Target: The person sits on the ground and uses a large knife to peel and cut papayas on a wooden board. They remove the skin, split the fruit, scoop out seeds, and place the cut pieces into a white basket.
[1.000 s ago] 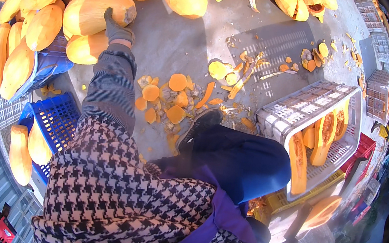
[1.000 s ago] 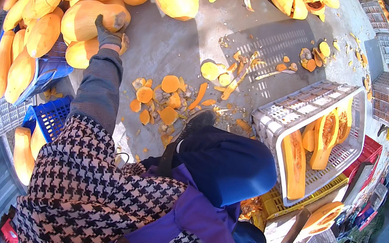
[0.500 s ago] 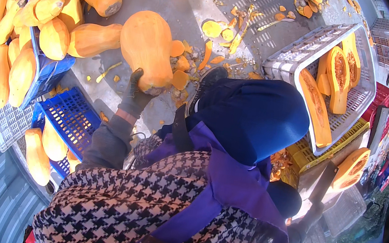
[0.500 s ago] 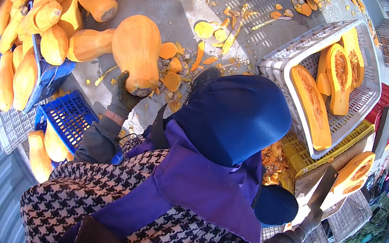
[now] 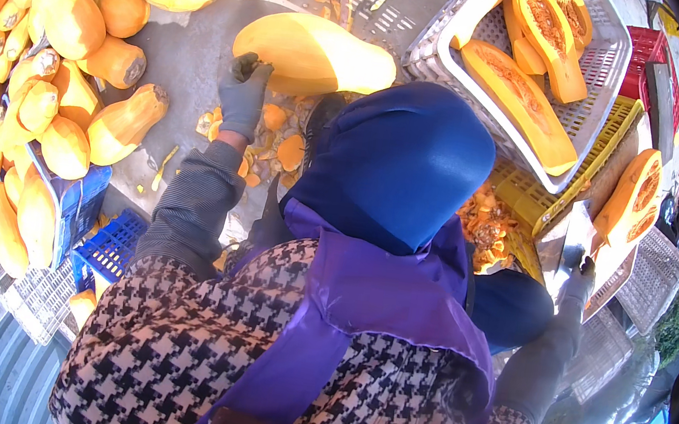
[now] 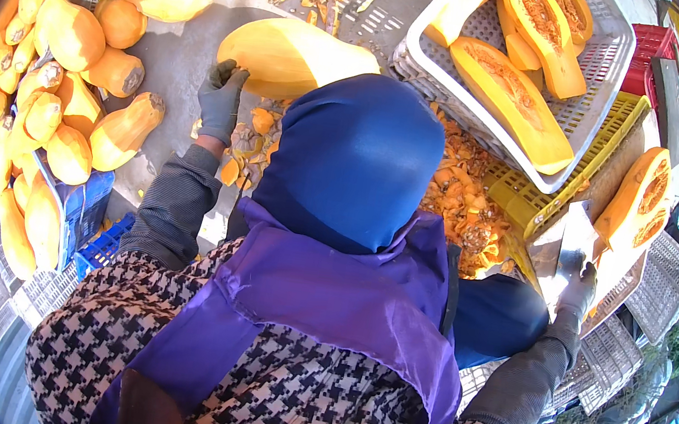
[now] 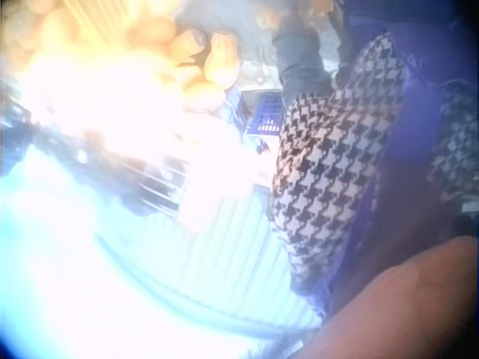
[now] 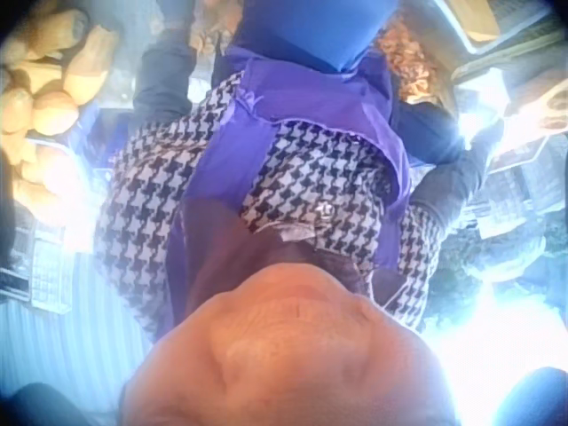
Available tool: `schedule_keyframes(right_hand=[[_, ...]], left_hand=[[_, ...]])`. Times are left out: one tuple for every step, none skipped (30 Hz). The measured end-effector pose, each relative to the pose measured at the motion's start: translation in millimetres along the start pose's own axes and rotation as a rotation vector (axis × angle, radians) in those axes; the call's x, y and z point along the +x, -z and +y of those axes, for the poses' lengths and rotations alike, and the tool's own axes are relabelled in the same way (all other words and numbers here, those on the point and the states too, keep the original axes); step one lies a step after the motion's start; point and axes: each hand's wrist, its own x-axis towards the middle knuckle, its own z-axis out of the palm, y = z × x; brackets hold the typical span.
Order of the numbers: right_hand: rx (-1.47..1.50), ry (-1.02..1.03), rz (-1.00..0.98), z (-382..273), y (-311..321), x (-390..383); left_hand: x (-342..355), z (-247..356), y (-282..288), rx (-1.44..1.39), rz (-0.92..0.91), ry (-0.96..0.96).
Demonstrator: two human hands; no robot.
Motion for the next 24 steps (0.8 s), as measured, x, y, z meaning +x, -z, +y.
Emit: schedule_keyframes(right_hand=[[-0.426, 0.083, 0.095, -25.0, 6.6, -11.5], [-0.41, 0.167, 0.215, -56.6, 6.3, -20.6], [-0.41, 0.171, 0.307, -91.5, 8.4, -32.1], [-0.124, 0.344, 0.386, -129.5, 1.9, -44.8], [0.014, 0.363, 0.373, -168.7, -4.5, -57.4], [0.065, 0.464, 0.332, -204.8, -17.4, -77.6], [0.047, 0.631, 0.257, -239.7, -34.5, -94.3], [0.089, 0.654, 0.116, -270.6, -55.4, -110.9], [0.04, 0.699, 0.015, -297.2, -80.0, -125.7], [0.132, 0.72, -0.142, -318.9, -102.5, -137.0], [0.23, 0.691, -0.293, -335.4, -123.7, -145.7], [0.242, 0.638, -0.39, -347.9, -142.1, -148.8], [0.255, 0.595, -0.504, -357.2, -159.7, -148.4], [0.23, 0.588, -0.563, -364.5, -176.8, -144.5], [0.202, 0.561, -0.613, -369.5, -193.1, -140.4], [0.296, 0.479, -0.725, -373.2, -210.2, -137.0], [0.379, 0.361, -0.824, -376.1, -227.2, -133.0], [0.392, 0.263, -0.824, -378.0, -245.2, -129.9], [0.406, 0.174, -0.831, -379.1, -262.8, -127.6], [0.501, 0.041, -0.852, -379.6, -279.2, -123.7], [0.595, -0.08, -0.881, -381.0, -295.3, -119.8], [0.696, -0.184, -0.905, -382.0, -308.8, -118.2], [0.732, -0.229, -0.889, -384.0, -320.2, -118.3], [0.777, -0.255, -0.867, -388.1, -330.5, -119.0]], left_hand=[[25.6, 6.0, 5.2, 0.248, 0.089, -0.07], [45.5, 9.6, 13.3, 0.614, 0.121, -0.247], [65.1, 8.5, 14.9, 0.672, 0.086, -0.207], [90.9, 7.2, 14.2, 0.721, 0.077, -0.216], [111.1, 1.6, 7.3, 0.783, 0.058, -0.164], [127.1, -4.9, -3.6, 0.681, -0.047, -0.119], [142.3, -10.1, -17.0, 0.589, -0.157, -0.013], [153.7, -14.3, -33.2, 0.494, -0.261, 0.093], [164.1, -16.1, -52.1, 0.551, -0.204, 0.046], [173.1, -15.6, -72.6, 0.609, -0.146, -0.001], [178.9, -12.6, -87.9, 0.703, -0.108, -0.03], [184.8, -7.7, -102.1, 0.852, -0.058, -0.227], [198.6, 1.8, -115.7, 1.035, -0.027, -0.416], [211.7, 11.4, -123.7, 1.19, -0.01, -0.692], [224.6, 20.2, -124.7, 1.033, -0.243, -0.494], [238.1, 27.4, -125.3, 0.844, -0.467, -0.376], [248.1, 30.0, -125.7, 0.645, -0.674, -0.258], [255.1, 27.4, -128.0, 0.812, -0.658, -0.161], [259.1, 21.8, -125.6, 0.766, -0.647, -0.176], [260.0, 12.5, -122.1, 0.725, -0.638, -0.191], [257.5, 1.1, -115.2, 0.688, -0.628, -0.207], [251.1, -12.0, -105.7, 0.652, -0.616, -0.223], [245.8, -23.7, -93.4, 0.616, -0.602, -0.242], [241.5, -34.9, -81.3, 0.557, -0.601, -0.3]])
